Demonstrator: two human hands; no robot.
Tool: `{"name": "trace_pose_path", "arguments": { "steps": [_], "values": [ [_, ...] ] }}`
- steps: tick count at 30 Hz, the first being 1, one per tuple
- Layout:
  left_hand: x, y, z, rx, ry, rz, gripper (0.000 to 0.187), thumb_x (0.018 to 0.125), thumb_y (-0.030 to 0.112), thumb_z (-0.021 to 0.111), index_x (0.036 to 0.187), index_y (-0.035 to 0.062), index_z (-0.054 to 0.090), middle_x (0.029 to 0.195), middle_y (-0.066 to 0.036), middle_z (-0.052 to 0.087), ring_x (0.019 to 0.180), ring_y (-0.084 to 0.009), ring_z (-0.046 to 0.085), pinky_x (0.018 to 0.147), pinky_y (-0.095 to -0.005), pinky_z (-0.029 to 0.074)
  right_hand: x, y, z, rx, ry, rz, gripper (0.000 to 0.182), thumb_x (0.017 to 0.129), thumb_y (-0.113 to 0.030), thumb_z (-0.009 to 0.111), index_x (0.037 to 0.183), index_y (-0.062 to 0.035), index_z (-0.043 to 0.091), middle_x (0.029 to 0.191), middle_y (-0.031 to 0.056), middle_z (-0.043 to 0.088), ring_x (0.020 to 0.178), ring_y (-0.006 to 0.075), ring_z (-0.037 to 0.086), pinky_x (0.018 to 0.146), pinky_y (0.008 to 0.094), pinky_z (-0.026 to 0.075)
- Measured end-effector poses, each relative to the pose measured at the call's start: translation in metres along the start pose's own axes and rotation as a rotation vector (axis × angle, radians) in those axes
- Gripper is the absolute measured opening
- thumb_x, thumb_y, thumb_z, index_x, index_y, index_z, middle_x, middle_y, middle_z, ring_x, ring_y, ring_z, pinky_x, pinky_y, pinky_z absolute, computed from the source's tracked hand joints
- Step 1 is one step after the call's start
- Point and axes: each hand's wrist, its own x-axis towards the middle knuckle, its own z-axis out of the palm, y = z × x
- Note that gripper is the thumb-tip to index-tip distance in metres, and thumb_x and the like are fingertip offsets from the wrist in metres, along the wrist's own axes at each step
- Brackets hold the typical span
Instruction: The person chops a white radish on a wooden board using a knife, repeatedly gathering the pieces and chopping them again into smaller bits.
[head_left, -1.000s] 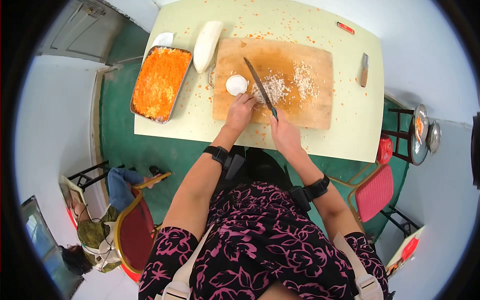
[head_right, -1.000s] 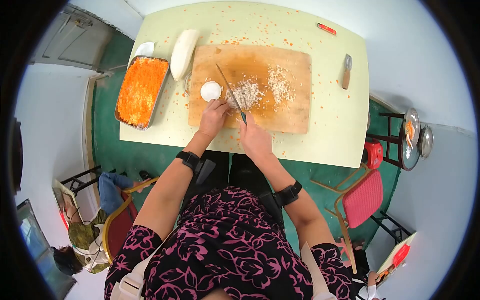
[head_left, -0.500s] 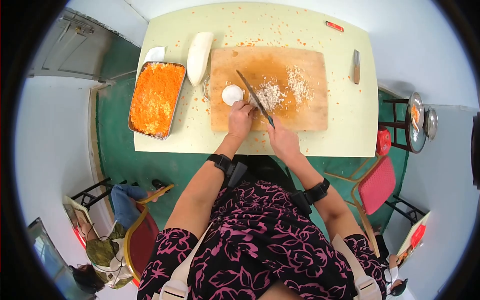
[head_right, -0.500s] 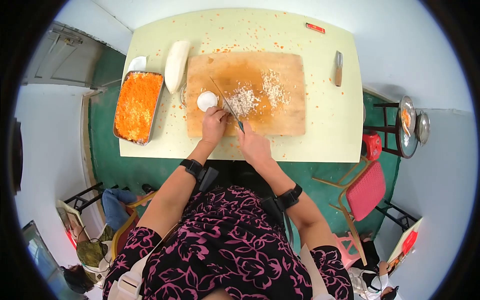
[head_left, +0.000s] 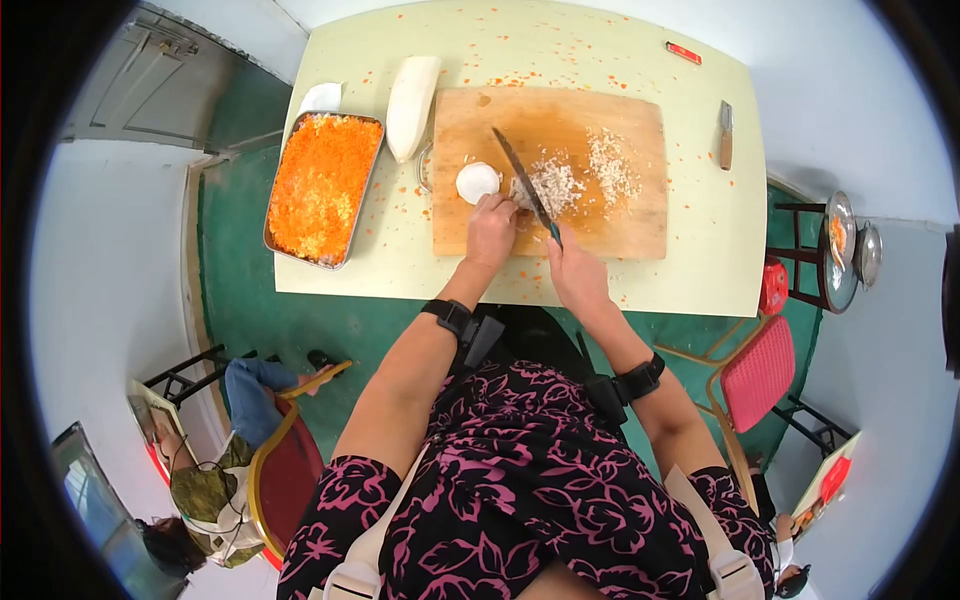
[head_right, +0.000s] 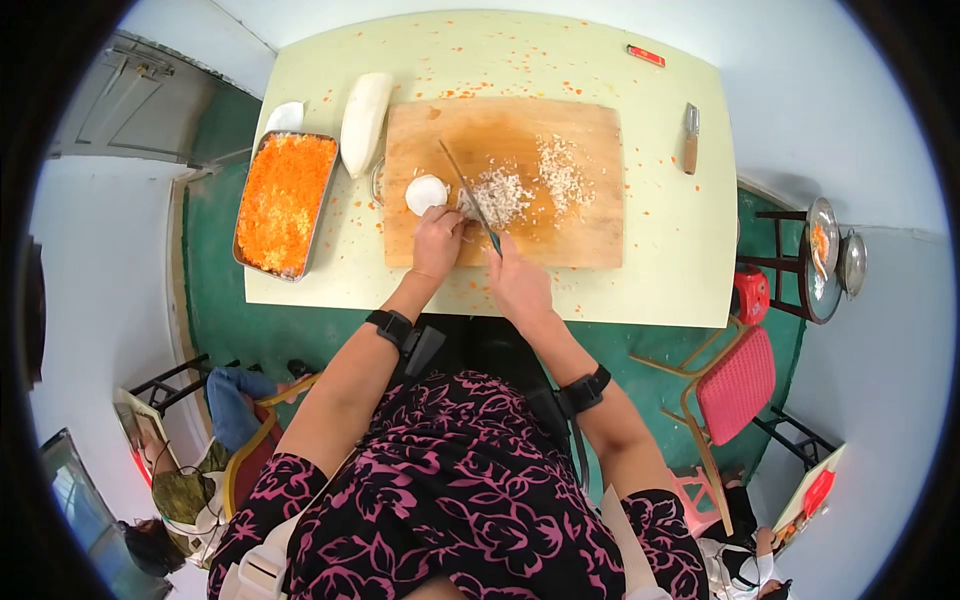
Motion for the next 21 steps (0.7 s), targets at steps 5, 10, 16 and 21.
{"name": "trace_pose_path", "arguments": {
  "steps": [5, 10, 16, 21],
  "values": [
    [-0.002, 0.0, 0.002, -0.016, 0.025, -0.012, 0.006, 0.066, -0.001, 0.063, 0.071, 0.0028, 0.06, 0.076, -0.011, 0.058, 0.074, -0.0287, 0.055, 0.067, -0.0353, 0.047, -0.001, 0.005, 0.004, -0.019, 0.016, -0.029, 0.035, 0.092, -0.031, 0.041, 0.117, -0.0076, 0.045, 0.069, 0.0207, 0.061, 0.064, 0.0406, 0.059, 0.058, 0.0503, 0.045],
    [-0.004, -0.001, 0.001, -0.033, 0.013, -0.01, 0.006, 0.066, 0.0, 0.063, 0.07, 0.0032, 0.06, 0.076, -0.01, 0.058, 0.074, -0.0279, 0.055, 0.066, -0.0355, 0.047, -0.005, -0.003, -0.003, 0.045, 0.025, -0.034, 0.035, 0.092, -0.031, 0.042, 0.118, -0.0088, 0.045, 0.069, 0.0201, 0.061, 0.064, 0.0406, 0.059, 0.059, 0.0508, 0.045],
    [-0.002, -0.004, -0.003, -0.035, -0.018, 0.032, 0.006, 0.067, 0.0, 0.065, 0.073, 0.0018, 0.064, 0.079, -0.01, 0.062, 0.074, -0.0273, 0.057, 0.068, -0.0351, 0.049, -0.001, -0.006, -0.005, 0.009, -0.044, 0.006, 0.035, 0.092, -0.031, 0.041, 0.12, -0.009, 0.043, 0.071, 0.0207, 0.061, 0.067, 0.0404, 0.059, 0.06, 0.0502, 0.045],
    [-0.003, -0.005, 0.001, -0.02, -0.012, 0.039, 0.006, 0.067, -0.001, 0.063, 0.072, 0.0026, 0.062, 0.075, -0.009, 0.058, 0.074, -0.027, 0.056, 0.067, -0.0347, 0.048, 0.002, -0.004, -0.002, -0.041, -0.054, -0.015, 0.035, 0.092, -0.03, 0.041, 0.118, -0.0085, 0.044, 0.072, 0.0215, 0.061, 0.067, 0.0401, 0.06, 0.06, 0.0498, 0.045]
  ]
}}
